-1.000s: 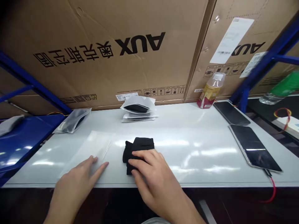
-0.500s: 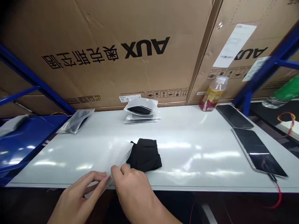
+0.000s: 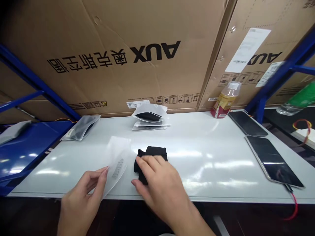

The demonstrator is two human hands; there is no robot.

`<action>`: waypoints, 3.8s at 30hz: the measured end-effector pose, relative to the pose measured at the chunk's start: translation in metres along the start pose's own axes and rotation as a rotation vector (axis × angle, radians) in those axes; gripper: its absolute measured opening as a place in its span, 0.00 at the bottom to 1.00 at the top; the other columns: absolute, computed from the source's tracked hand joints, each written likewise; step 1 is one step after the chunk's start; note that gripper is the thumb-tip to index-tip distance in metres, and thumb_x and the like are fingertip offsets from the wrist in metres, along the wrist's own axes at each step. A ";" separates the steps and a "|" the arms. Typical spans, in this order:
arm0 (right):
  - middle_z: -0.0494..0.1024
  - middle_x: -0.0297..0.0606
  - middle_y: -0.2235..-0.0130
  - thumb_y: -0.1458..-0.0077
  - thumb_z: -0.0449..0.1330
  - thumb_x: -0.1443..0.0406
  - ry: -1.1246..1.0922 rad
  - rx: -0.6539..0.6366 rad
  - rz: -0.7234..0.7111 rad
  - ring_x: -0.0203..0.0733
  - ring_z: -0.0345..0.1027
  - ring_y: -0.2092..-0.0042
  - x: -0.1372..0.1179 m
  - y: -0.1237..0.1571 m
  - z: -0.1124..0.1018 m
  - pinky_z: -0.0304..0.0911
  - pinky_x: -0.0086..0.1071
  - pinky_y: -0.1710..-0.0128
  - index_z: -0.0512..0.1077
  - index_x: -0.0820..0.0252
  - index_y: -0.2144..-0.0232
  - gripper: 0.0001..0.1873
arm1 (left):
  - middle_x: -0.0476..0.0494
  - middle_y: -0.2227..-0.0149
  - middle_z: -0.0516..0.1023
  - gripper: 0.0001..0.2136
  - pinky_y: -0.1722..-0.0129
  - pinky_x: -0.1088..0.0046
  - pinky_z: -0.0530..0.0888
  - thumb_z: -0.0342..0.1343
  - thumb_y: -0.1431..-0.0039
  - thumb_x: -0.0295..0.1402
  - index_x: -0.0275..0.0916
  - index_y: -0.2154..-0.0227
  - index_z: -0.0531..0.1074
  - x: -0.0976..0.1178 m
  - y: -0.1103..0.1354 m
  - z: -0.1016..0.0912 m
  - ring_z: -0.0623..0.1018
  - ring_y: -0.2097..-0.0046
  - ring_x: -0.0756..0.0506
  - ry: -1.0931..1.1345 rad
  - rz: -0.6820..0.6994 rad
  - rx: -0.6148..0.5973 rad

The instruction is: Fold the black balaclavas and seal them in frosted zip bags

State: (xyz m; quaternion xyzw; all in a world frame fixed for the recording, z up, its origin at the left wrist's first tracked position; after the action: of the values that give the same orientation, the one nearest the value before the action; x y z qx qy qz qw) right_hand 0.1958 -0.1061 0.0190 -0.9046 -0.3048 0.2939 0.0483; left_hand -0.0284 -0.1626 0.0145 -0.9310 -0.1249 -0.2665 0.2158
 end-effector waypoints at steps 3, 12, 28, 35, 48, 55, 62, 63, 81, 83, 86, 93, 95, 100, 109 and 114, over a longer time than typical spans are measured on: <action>0.64 0.52 0.28 0.46 0.70 0.42 0.080 -0.082 -0.044 0.69 0.53 0.27 0.020 0.000 0.011 0.58 0.63 0.32 0.57 0.63 0.27 0.55 | 0.48 0.55 0.88 0.13 0.64 0.72 0.81 0.51 0.28 0.45 0.45 0.65 0.73 0.001 -0.003 0.013 0.87 0.55 0.41 -0.122 0.128 -0.014; 0.75 0.46 0.35 0.46 0.60 0.75 0.095 0.064 -0.208 0.58 0.71 0.36 0.018 0.055 0.017 0.68 0.54 0.36 0.57 0.61 0.28 0.44 | 0.46 0.54 0.87 0.14 0.60 0.68 0.83 0.50 0.28 0.47 0.46 0.65 0.72 0.005 -0.002 0.046 0.86 0.50 0.38 -0.041 0.140 -0.210; 0.78 0.48 0.43 0.48 0.58 0.76 0.191 -0.006 -0.200 0.54 0.70 0.50 -0.007 0.002 0.040 0.70 0.46 0.54 0.68 0.62 0.36 0.35 | 0.43 0.48 0.86 0.16 0.52 0.64 0.85 0.54 0.31 0.49 0.45 0.69 0.73 0.036 0.003 0.041 0.86 0.48 0.38 0.364 -0.075 -0.192; 0.80 0.52 0.51 0.42 0.60 0.73 0.304 -0.093 -0.090 0.55 0.70 0.56 -0.021 -0.026 0.051 0.68 0.48 0.59 0.75 0.65 0.46 0.21 | 0.42 0.46 0.85 0.15 0.37 0.54 0.75 0.57 0.32 0.47 0.45 0.71 0.73 0.031 -0.003 0.042 0.76 0.35 0.35 0.372 -0.044 -0.188; 0.66 0.40 0.29 0.31 0.60 0.52 -0.161 -0.221 -0.288 0.57 0.47 0.25 0.008 -0.007 0.032 0.50 0.58 0.28 0.70 0.47 0.34 0.26 | 0.42 0.24 0.51 0.28 0.30 0.32 0.53 0.43 0.22 0.43 0.54 0.24 0.46 -0.036 -0.010 0.044 0.49 0.24 0.32 -0.144 0.302 -0.476; 0.71 0.45 0.33 0.31 0.58 0.61 -0.075 -0.024 -0.120 0.62 0.57 0.32 -0.023 -0.023 0.064 0.66 0.57 0.40 0.72 0.55 0.38 0.21 | 0.37 0.24 0.50 0.35 0.32 0.29 0.51 0.44 0.23 0.45 0.50 0.24 0.31 -0.031 -0.005 0.056 0.51 0.24 0.30 -0.191 0.372 -0.467; 0.68 0.40 0.31 0.36 0.60 0.67 -0.439 -0.165 -0.078 0.48 0.59 0.30 -0.024 -0.016 0.039 0.60 0.43 0.31 0.65 0.54 0.32 0.31 | 0.45 0.24 0.51 0.32 0.30 0.36 0.56 0.47 0.24 0.42 0.56 0.24 0.39 -0.027 -0.026 0.038 0.52 0.24 0.34 -0.200 0.411 -0.591; 0.64 0.40 0.28 0.37 0.62 0.66 -0.458 -0.220 -0.096 0.47 0.57 0.29 -0.019 -0.013 0.035 0.60 0.42 0.31 0.60 0.52 0.29 0.36 | 0.46 0.24 0.52 0.32 0.30 0.36 0.56 0.48 0.25 0.42 0.56 0.24 0.43 -0.025 -0.031 0.034 0.52 0.24 0.33 -0.217 0.445 -0.583; 0.77 0.43 0.57 0.52 0.59 0.78 0.117 -0.085 -0.164 0.50 0.68 0.57 -0.012 -0.049 0.060 0.59 0.42 0.56 0.70 0.60 0.59 0.17 | 0.47 0.39 0.79 0.24 0.36 0.57 0.74 0.53 0.29 0.28 0.52 0.33 0.65 0.004 0.014 0.016 0.77 0.37 0.39 -0.114 0.533 -0.064; 0.76 0.44 0.56 0.52 0.58 0.79 0.129 -0.067 -0.129 0.50 0.67 0.57 -0.012 -0.050 0.055 0.59 0.41 0.58 0.70 0.60 0.58 0.19 | 0.46 0.41 0.80 0.23 0.38 0.57 0.75 0.53 0.29 0.26 0.51 0.35 0.68 0.008 0.010 0.014 0.79 0.40 0.39 -0.082 0.530 -0.016; 0.75 0.43 0.52 0.47 0.64 0.74 0.107 -0.088 -0.168 0.51 0.67 0.52 -0.008 -0.045 0.042 0.62 0.42 0.53 0.70 0.59 0.56 0.16 | 0.44 0.41 0.80 0.21 0.41 0.53 0.76 0.54 0.29 0.29 0.51 0.37 0.70 0.007 0.006 0.020 0.79 0.41 0.36 -0.144 0.537 -0.074; 0.78 0.39 0.55 0.38 0.69 0.55 0.015 -0.052 -0.260 0.47 0.72 0.51 0.002 -0.040 0.038 0.64 0.42 0.47 0.72 0.57 0.51 0.18 | 0.41 0.31 0.69 0.29 0.33 0.51 0.71 0.58 0.29 0.36 0.49 0.28 0.58 -0.009 0.013 0.031 0.69 0.30 0.35 -0.113 0.553 -0.151; 0.79 0.38 0.59 0.36 0.68 0.60 0.077 -0.037 -0.300 0.46 0.72 0.57 -0.001 -0.045 0.049 0.65 0.40 0.53 0.73 0.59 0.56 0.11 | 0.43 0.36 0.76 0.24 0.35 0.57 0.75 0.58 0.29 0.30 0.49 0.33 0.66 -0.015 0.014 0.026 0.76 0.35 0.39 -0.038 0.519 -0.018; 0.75 0.37 0.64 0.35 0.58 0.74 0.123 -0.012 -0.356 0.43 0.65 0.66 -0.006 -0.055 0.061 0.59 0.36 0.67 0.70 0.58 0.65 0.08 | 0.48 0.53 0.85 0.13 0.45 0.64 0.81 0.58 0.33 0.20 0.44 0.53 0.79 -0.019 0.014 0.017 0.84 0.48 0.43 0.124 0.567 0.221; 0.70 0.30 0.66 0.46 0.61 0.79 0.073 -0.064 -0.317 0.36 0.61 0.69 0.017 -0.061 0.041 0.55 0.30 0.71 0.64 0.56 0.67 0.15 | 0.44 0.41 0.81 0.26 0.39 0.59 0.79 0.50 0.31 0.16 0.45 0.36 0.71 -0.021 0.003 0.022 0.76 0.35 0.39 0.050 0.805 -0.046; 0.68 0.30 0.67 0.45 0.54 0.82 0.099 -0.083 -0.336 0.37 0.57 0.70 0.015 -0.061 0.032 0.51 0.32 0.72 0.64 0.56 0.67 0.16 | 0.45 0.41 0.80 0.28 0.38 0.57 0.79 0.49 0.32 0.14 0.46 0.36 0.71 -0.028 0.001 0.017 0.77 0.36 0.40 0.112 0.793 -0.021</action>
State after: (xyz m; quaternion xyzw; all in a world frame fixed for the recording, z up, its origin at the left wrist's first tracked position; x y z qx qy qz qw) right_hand 0.1548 -0.0509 0.0015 -0.8557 -0.4606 0.2238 0.0742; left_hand -0.0432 -0.1591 -0.0141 -0.8931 0.2591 -0.2143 0.2988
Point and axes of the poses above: each hand's wrist, its own y-axis away from the middle knuckle, its own z-axis out of the palm, x = y × z, the point moved 5 cm from there along -y, towards the middle knuckle
